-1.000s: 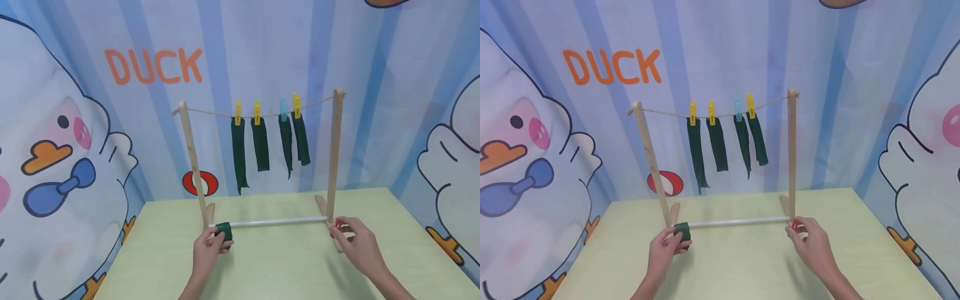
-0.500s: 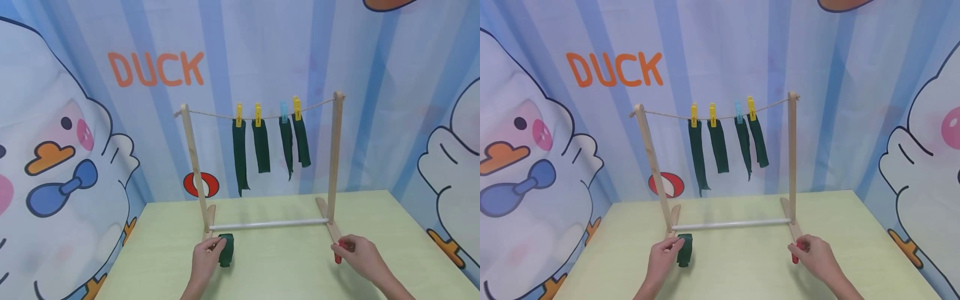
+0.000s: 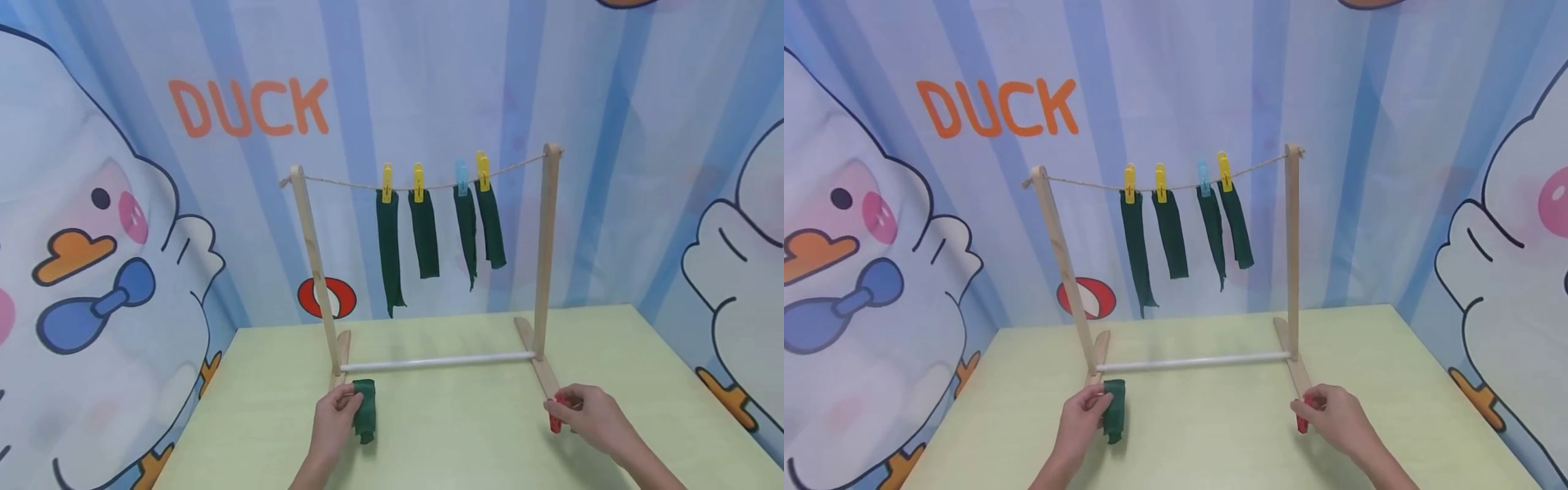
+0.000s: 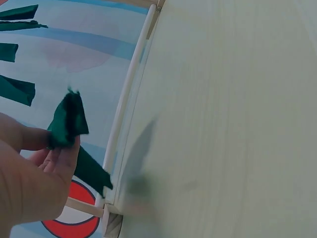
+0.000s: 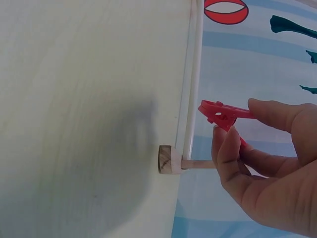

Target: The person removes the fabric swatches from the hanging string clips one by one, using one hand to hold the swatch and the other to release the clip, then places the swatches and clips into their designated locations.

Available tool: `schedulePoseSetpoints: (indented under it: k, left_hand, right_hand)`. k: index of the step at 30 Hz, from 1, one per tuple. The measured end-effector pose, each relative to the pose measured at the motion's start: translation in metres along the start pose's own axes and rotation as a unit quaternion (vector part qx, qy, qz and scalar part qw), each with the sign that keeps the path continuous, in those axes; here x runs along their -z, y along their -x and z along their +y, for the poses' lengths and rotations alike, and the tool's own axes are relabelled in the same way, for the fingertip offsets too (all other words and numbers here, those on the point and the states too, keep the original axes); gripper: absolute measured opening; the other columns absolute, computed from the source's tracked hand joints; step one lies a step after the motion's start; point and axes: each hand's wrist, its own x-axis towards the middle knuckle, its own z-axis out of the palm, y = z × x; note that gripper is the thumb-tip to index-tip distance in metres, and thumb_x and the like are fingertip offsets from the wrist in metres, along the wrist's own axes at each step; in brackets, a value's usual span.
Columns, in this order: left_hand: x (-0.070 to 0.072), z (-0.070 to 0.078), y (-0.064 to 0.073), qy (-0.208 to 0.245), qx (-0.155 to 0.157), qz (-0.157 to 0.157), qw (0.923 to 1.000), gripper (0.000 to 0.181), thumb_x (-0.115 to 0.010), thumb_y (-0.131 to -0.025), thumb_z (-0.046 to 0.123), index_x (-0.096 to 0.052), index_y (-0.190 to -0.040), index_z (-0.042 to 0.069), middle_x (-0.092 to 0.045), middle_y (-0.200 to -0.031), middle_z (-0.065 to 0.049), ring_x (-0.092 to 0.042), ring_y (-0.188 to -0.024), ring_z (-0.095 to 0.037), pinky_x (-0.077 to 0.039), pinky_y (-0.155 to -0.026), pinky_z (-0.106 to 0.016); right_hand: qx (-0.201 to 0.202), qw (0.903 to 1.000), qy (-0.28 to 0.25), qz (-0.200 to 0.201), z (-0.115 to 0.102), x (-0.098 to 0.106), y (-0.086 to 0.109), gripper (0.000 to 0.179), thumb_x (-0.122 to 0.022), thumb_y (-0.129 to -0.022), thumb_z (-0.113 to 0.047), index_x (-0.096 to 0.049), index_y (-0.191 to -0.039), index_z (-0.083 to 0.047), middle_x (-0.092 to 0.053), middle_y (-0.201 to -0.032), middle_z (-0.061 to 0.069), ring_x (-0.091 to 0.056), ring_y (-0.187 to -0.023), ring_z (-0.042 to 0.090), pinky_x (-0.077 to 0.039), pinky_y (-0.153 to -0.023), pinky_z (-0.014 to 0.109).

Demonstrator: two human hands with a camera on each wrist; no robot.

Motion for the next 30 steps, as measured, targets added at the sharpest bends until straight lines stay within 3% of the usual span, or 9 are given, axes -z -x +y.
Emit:
schedulePoseSetpoints:
  k: [8,11,15,20,24,30]
  left_hand:
    - [0.004,-0.005,0.001,0.017,0.024,-0.047,0.9985,0.039,-0.065,-0.094,-0.001,-0.056,-0.132,-0.005,-0.071,-0.090,-0.008,-0.069,-0.078,-0.016,-0.059,-0.066,-0.031]
    - [0.005,-0.011,0.001,-0.026,0.036,-0.065,0.9969,0.039,-0.066,-0.093,0.001,-0.058,-0.130,-0.005,-0.071,-0.089,-0.007,-0.068,-0.077,-0.017,-0.057,-0.065,-0.032]
    - [0.008,-0.019,0.001,-0.133,0.022,-0.079,0.9877,0.031,-0.067,-0.093,0.007,-0.063,-0.120,-0.008,-0.071,-0.095,-0.011,-0.069,-0.084,-0.022,-0.057,-0.068,-0.035]
    - [0.010,-0.020,0.001,-0.244,-0.014,-0.053,0.9683,0.017,-0.067,-0.092,0.013,-0.073,-0.095,-0.003,-0.067,-0.075,-0.004,-0.062,-0.064,-0.017,-0.052,-0.054,-0.031]
    - [0.011,-0.015,0.005,-0.311,-0.008,-0.045,0.9493,0.019,-0.069,-0.091,0.016,-0.069,-0.074,0.006,-0.055,-0.061,0.001,-0.049,-0.051,-0.011,-0.038,-0.044,-0.024]
    - [0.012,-0.010,0.015,-0.423,0.010,-0.046,0.9051,0.033,-0.074,-0.090,0.022,-0.058,-0.063,0.012,-0.048,-0.056,0.001,-0.046,-0.047,-0.012,-0.034,-0.043,-0.026]
  right_hand:
    - [0.007,0.9999,0.011,0.001,0.007,-0.004,-0.004,0.025,-0.071,-0.094,-0.027,-0.069,-0.097,-0.003,-0.067,-0.081,0.001,-0.061,-0.080,0.017,-0.053,-0.061,0.031]
    - [0.002,0.9999,0.009,-0.009,0.008,-0.007,-0.004,0.023,-0.072,-0.093,-0.025,-0.069,-0.096,-0.002,-0.066,-0.079,0.002,-0.059,-0.077,0.017,-0.052,-0.060,0.031]
    - [-0.008,0.9996,0.022,-0.015,0.010,-0.011,-0.003,0.031,-0.075,-0.089,-0.023,-0.068,-0.100,0.005,-0.065,-0.080,0.003,-0.059,-0.071,0.017,-0.050,-0.058,0.031]
    - [-0.020,0.9968,0.070,-0.033,0.013,-0.016,-0.005,0.026,-0.078,-0.086,-0.024,-0.066,-0.082,0.000,-0.061,-0.064,0.003,-0.055,-0.057,0.015,-0.045,-0.053,0.030]
    - [-0.020,0.9906,0.126,-0.051,0.017,-0.021,-0.007,0.027,-0.077,-0.087,-0.023,-0.062,-0.070,-0.009,-0.057,-0.058,0.002,-0.051,-0.054,0.014,-0.043,-0.052,0.029]
    - [-0.027,0.9869,0.149,-0.056,0.021,-0.024,-0.010,0.025,-0.076,-0.086,-0.022,-0.062,-0.074,-0.006,-0.058,-0.061,0.002,-0.052,-0.057,0.015,-0.044,-0.054,0.030]
